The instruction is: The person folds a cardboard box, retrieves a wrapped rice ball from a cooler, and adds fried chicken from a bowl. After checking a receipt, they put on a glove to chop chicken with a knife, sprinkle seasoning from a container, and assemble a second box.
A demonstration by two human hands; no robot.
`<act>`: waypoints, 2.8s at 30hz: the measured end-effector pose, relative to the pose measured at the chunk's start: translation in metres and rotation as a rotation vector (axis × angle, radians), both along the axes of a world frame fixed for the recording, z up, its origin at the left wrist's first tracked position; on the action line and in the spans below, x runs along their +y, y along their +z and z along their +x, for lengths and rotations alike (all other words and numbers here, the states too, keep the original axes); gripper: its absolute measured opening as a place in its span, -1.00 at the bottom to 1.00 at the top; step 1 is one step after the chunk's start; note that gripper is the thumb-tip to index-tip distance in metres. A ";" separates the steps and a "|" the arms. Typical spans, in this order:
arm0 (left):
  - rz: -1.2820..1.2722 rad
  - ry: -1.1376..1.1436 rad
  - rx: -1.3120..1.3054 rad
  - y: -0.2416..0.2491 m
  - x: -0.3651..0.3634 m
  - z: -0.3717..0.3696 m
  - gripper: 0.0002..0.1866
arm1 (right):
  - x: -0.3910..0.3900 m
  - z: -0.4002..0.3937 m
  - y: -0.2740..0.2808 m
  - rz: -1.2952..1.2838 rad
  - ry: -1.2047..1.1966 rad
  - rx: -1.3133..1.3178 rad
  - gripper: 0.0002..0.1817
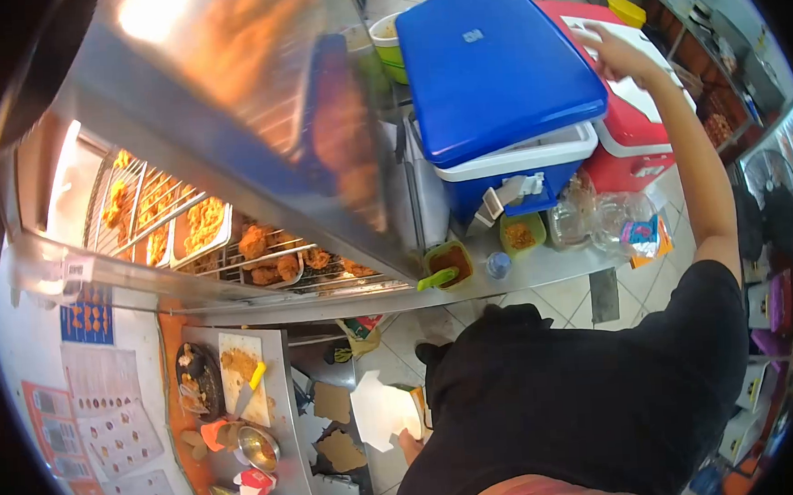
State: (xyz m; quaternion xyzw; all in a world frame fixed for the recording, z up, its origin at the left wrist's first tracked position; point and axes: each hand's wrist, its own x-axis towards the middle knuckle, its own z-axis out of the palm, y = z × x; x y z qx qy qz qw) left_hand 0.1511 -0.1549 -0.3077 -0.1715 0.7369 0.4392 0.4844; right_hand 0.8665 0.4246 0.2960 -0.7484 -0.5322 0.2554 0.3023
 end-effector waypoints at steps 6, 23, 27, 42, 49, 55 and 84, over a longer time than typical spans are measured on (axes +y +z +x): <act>0.094 -0.284 0.267 0.026 0.107 -0.034 -0.50 | -0.011 -0.057 0.068 0.488 0.364 0.464 -0.30; 0.274 0.178 0.299 0.072 -0.007 0.081 -0.28 | 0.271 -0.072 -0.248 -0.086 0.477 -0.877 -0.36; 0.283 0.364 0.192 0.010 -0.106 0.091 -0.42 | 0.280 -0.089 -0.242 0.397 0.312 -1.008 -0.45; 0.173 0.559 0.629 0.149 -0.048 -0.046 -0.39 | 0.320 -0.082 -0.177 -0.157 0.844 -0.893 -0.12; 0.253 0.571 0.624 0.181 -0.048 -0.173 -0.43 | 0.029 -0.212 -0.071 -0.244 1.053 -0.418 -0.37; 0.303 0.241 0.670 0.146 -0.066 -0.267 -0.50 | -0.211 -0.465 -0.104 -0.552 1.407 0.127 -0.55; 0.352 0.859 0.578 0.169 -0.185 -0.332 -0.42 | -0.324 -1.101 -0.427 -0.756 1.335 0.384 -0.64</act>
